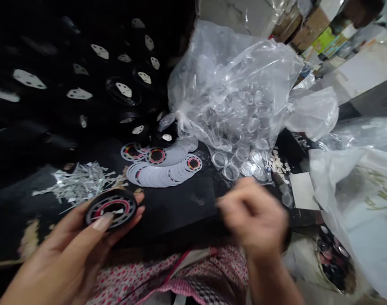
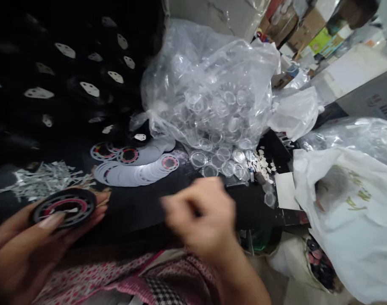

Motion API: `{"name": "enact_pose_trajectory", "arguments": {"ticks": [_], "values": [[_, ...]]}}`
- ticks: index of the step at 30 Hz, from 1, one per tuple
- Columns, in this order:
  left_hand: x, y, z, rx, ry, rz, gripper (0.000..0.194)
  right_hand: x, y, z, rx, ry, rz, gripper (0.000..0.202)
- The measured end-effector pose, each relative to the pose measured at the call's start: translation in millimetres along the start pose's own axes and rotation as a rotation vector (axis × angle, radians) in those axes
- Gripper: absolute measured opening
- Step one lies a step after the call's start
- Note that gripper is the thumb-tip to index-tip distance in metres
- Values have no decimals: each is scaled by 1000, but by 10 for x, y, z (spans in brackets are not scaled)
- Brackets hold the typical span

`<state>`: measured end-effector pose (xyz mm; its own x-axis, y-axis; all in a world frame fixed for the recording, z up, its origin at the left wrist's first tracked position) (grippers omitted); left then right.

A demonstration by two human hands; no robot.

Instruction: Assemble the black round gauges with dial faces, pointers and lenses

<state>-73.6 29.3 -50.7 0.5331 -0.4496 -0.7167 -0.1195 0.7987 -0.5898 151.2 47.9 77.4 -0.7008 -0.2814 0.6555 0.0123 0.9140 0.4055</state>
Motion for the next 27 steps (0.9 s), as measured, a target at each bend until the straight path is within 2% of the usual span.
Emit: {"name": "enact_pose_trajectory", "arguments": {"ticks": [2,3,4,6,8,9,11,15,17,19,23,27], "values": [[49,-29,99,32,-131,-81,22,-335,-149,-619,-576,-106,116,16],[93,-49,171,78,-188,-137,25,-545,-205,-763,-677,-86,191,12],[155,-72,249,135,-234,-212,28,-783,-210,-787,-634,6,286,11],[307,-126,392,237,-293,-396,32,-1137,-205,-682,-514,184,424,14],[415,-155,470,277,-320,-500,32,-1217,-194,-501,-448,279,454,11],[446,-156,485,277,-323,-517,29,-1157,-183,-406,-438,322,434,11],[467,-146,493,270,-321,-502,24,-890,-132,-177,-370,461,360,18],[441,-146,513,303,-330,-440,23,-183,-16,288,-56,753,165,27],[427,-157,534,325,-347,-422,21,21,2,421,44,806,106,28],[430,-167,549,326,-353,-429,18,122,12,518,142,771,47,28],[438,-177,563,314,-351,-428,13,243,43,679,338,582,-160,22],[440,-184,576,336,-364,-405,16,284,81,697,374,562,-185,20]]}}
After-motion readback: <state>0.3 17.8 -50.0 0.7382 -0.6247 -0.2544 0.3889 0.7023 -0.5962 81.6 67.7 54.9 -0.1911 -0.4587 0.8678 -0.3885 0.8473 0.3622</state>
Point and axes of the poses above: each hand's wrist, its own y-axis towards the middle knuckle, its own z-axis out of the palm, x = y × z, the point moved 6 cm from there along y, towards the middle knuckle, and after that the axes turned 4 degrees about -y, right-handed, at the moved point
